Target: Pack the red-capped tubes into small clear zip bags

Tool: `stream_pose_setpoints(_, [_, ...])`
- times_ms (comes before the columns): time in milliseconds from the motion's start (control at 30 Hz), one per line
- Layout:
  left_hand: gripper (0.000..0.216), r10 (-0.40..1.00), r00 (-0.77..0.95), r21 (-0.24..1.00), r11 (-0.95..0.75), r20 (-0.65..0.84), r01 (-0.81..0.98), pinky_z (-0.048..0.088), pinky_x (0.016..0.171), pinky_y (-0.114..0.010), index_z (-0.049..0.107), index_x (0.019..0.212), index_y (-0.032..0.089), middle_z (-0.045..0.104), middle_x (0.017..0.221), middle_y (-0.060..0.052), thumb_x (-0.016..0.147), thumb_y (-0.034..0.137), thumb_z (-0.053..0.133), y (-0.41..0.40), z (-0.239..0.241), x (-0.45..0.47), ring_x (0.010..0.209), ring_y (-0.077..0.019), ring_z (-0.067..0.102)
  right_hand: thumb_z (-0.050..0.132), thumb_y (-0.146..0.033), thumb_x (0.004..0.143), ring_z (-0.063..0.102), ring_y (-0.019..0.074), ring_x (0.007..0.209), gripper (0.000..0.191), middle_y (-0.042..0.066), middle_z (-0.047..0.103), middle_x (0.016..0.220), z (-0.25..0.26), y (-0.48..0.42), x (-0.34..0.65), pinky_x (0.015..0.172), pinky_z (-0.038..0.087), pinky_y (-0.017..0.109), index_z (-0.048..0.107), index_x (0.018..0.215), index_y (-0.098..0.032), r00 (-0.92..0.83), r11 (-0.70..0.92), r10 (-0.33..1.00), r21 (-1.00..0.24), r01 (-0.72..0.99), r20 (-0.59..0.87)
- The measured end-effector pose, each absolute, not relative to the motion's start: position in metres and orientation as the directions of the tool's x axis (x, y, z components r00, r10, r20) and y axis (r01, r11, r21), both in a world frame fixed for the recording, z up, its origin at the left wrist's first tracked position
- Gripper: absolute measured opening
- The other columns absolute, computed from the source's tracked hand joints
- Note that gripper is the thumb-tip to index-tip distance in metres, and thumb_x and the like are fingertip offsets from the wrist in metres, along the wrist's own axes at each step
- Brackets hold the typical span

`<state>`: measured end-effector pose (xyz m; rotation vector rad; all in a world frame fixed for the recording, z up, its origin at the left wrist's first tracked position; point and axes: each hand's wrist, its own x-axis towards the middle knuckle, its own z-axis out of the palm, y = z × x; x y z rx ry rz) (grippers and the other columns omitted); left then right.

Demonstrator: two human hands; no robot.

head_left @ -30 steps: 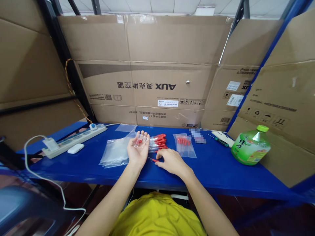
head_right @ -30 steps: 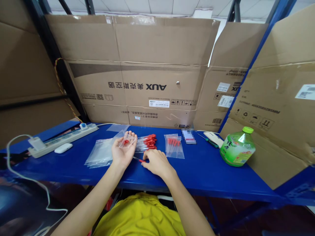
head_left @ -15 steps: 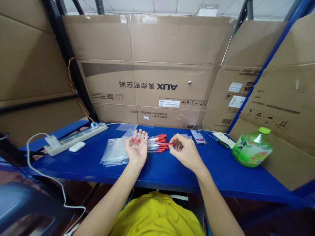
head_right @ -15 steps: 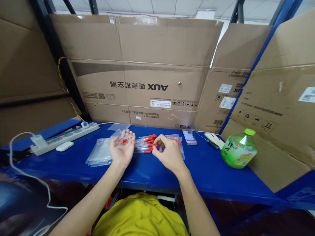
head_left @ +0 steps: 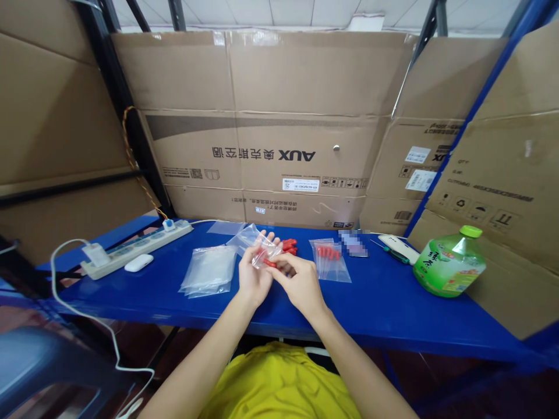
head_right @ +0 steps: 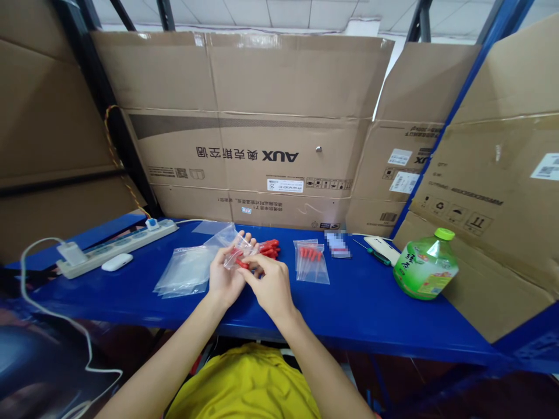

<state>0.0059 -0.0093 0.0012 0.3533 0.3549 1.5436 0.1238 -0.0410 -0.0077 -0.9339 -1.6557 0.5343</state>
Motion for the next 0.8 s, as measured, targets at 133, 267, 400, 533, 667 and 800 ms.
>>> stream_pose_setpoints(133, [0.052, 0.997, 0.073, 0.491, 0.057, 0.014, -0.869, 0.054, 0.11, -0.048, 0.065, 0.137, 0.019, 0.076, 0.122, -0.01, 0.085, 0.015, 0.063, -0.013, 0.0, 0.008, 0.113, -0.0282, 0.074, 0.067, -0.021, 0.092, 0.076, 0.0193, 0.08, 0.022, 0.003, 0.083, 0.103, -0.009, -0.042, 0.119, 0.065, 0.055, 0.027, 0.08, 0.109, -0.024, -0.096, 0.589, 0.801, -0.748, 0.307, 0.591])
stream_pose_setpoints(267, [0.059, 0.99, 0.132, 0.536, 0.088, 0.043, -0.84, 0.053, 0.112, -0.05, 0.062, 0.142, 0.019, 0.076, 0.123, -0.011, 0.082, 0.013, 0.064, -0.017, 0.001, 0.011, 0.114, -0.0297, 0.074, 0.067, -0.023, 0.093, 0.079, 0.0216, 0.087, 0.016, 0.002, 0.084, 0.098, -0.011, -0.043, 0.117, 0.076, 0.058, 0.029, 0.079, 0.104, -0.025, -0.066, 0.58, 0.807, -0.767, 0.274, 0.587])
stream_pose_setpoints(400, [0.062, 0.979, 0.192, 0.593, 0.113, 0.071, -0.797, 0.051, 0.113, -0.049, 0.06, 0.144, 0.02, 0.076, 0.123, -0.01, 0.083, 0.015, 0.065, -0.019, -0.001, 0.012, 0.116, -0.0296, 0.074, 0.069, -0.022, 0.091, 0.078, 0.0217, 0.084, 0.009, 0.001, 0.083, 0.094, -0.015, -0.041, 0.115, 0.076, 0.058, 0.029, 0.076, 0.095, -0.025, 0.025, 0.538, 0.826, -0.802, 0.258, 0.563])
stream_pose_setpoints(533, [0.06, 0.969, 0.229, 0.621, 0.121, 0.097, -0.774, 0.049, 0.114, -0.046, 0.061, 0.143, 0.02, 0.077, 0.121, -0.009, 0.083, 0.014, 0.065, -0.018, -0.005, 0.013, 0.115, -0.0269, 0.074, 0.069, -0.023, 0.088, 0.073, 0.0199, 0.071, 0.006, 0.0, 0.079, 0.081, -0.017, -0.041, 0.114, 0.068, 0.055, 0.028, 0.073, 0.084, -0.023, 0.101, 0.506, 0.825, -0.805, 0.309, 0.557])
stream_pose_setpoints(667, [0.058, 0.961, 0.26, 0.633, 0.143, 0.095, -0.761, 0.047, 0.117, -0.047, 0.061, 0.142, 0.02, 0.077, 0.121, -0.009, 0.084, 0.014, 0.065, -0.019, -0.008, 0.014, 0.118, -0.027, 0.072, 0.072, -0.025, 0.086, 0.07, 0.0189, 0.067, 0.008, 0.0, 0.078, 0.078, -0.02, -0.042, 0.112, 0.067, 0.052, 0.028, 0.07, 0.078, -0.022, 0.173, 0.478, 0.809, -0.8, 0.363, 0.562])
stream_pose_setpoints(800, [0.062, 0.969, 0.238, 0.626, 0.142, 0.072, -0.767, 0.048, 0.117, -0.048, 0.061, 0.143, 0.02, 0.076, 0.124, -0.009, 0.081, 0.012, 0.065, -0.016, -0.007, 0.013, 0.121, -0.0285, 0.072, 0.073, -0.025, 0.085, 0.069, 0.0184, 0.068, 0.005, 0.0, 0.078, 0.079, -0.019, -0.042, 0.112, 0.068, 0.051, 0.028, 0.072, 0.08, -0.022, 0.147, 0.481, 0.816, -0.798, 0.363, 0.559])
